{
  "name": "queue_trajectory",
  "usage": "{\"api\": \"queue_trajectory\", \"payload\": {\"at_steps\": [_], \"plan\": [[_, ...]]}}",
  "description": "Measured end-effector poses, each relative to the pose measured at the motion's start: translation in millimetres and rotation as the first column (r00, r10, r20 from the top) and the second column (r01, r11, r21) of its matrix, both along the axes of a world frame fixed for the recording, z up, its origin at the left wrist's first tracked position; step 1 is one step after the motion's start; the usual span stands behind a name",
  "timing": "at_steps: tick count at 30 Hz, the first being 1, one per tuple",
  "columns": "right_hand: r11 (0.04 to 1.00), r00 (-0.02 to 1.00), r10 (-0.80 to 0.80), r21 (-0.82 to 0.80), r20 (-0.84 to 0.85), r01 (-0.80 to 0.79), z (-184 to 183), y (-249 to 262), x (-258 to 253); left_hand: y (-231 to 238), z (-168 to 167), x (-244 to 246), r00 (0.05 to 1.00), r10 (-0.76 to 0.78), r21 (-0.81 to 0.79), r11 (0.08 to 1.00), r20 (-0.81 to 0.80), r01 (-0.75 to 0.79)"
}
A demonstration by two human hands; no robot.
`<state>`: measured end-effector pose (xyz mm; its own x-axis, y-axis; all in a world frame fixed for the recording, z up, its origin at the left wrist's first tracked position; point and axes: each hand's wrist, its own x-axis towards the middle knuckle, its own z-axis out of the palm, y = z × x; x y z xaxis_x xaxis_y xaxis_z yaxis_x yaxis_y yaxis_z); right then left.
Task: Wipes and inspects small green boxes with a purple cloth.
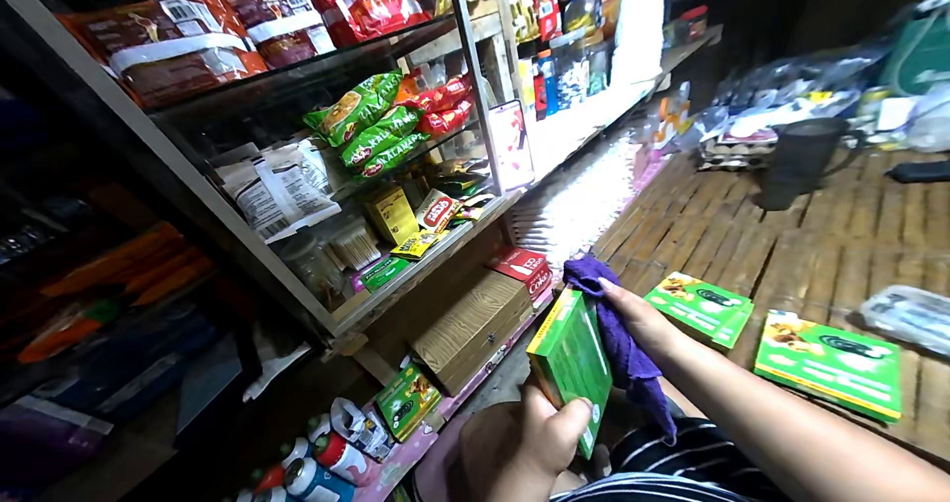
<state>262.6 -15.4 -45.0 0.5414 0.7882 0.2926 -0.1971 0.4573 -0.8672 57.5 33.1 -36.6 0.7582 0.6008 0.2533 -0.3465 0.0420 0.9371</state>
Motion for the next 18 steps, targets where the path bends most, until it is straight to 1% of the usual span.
{"api": "queue_trajectory", "payload": {"at_steps": [3,6,7,9,11,13,16,18], "plan": [[0.993,0.996,0.090,-0.074,-0.022,-0.092,-1.4,-1.3,0.9,2.0,1.0,0.6,0.997,0.045,-0.084,0.996,0.061,-0.040],[0.974,0.985,0.170,-0.148,-0.014,-0.170,-3.2,-3.3,0.9,3.1,3.5,1.0,0.979,0.139,-0.145,0.982,0.146,-0.118],[0.970,0.982,0.188,-0.153,-0.036,-0.191,-4.6,-3.8,-1.2,4.0,4.1,1.2,0.969,0.177,-0.170,0.974,0.175,-0.147],[0.968,0.973,0.188,-0.145,-0.133,-0.206,-5.3,-3.9,-11.8,6.1,4.7,1.3,0.949,0.236,-0.195,0.961,0.210,-0.196],[0.970,0.945,0.206,-0.073,-0.255,-0.232,-8.8,-0.4,-22.7,6.8,2.1,3.1,0.927,0.274,-0.215,0.951,0.255,-0.222],[0.966,0.904,0.251,0.026,-0.346,-0.258,-14.4,5.2,-28.9,5.9,-3.5,5.9,0.916,0.279,-0.209,0.952,0.288,-0.224],[0.958,0.842,0.284,0.111,-0.459,-0.263,-19.3,11.2,-36.4,6.3,-14.8,10.6,0.915,0.242,-0.126,0.969,0.322,-0.212],[0.962,0.812,0.270,0.113,-0.517,-0.248,-20.6,14.5,-38.7,6.1,-16.0,13.1,0.928,0.212,-0.085,0.977,0.305,-0.196]]}}
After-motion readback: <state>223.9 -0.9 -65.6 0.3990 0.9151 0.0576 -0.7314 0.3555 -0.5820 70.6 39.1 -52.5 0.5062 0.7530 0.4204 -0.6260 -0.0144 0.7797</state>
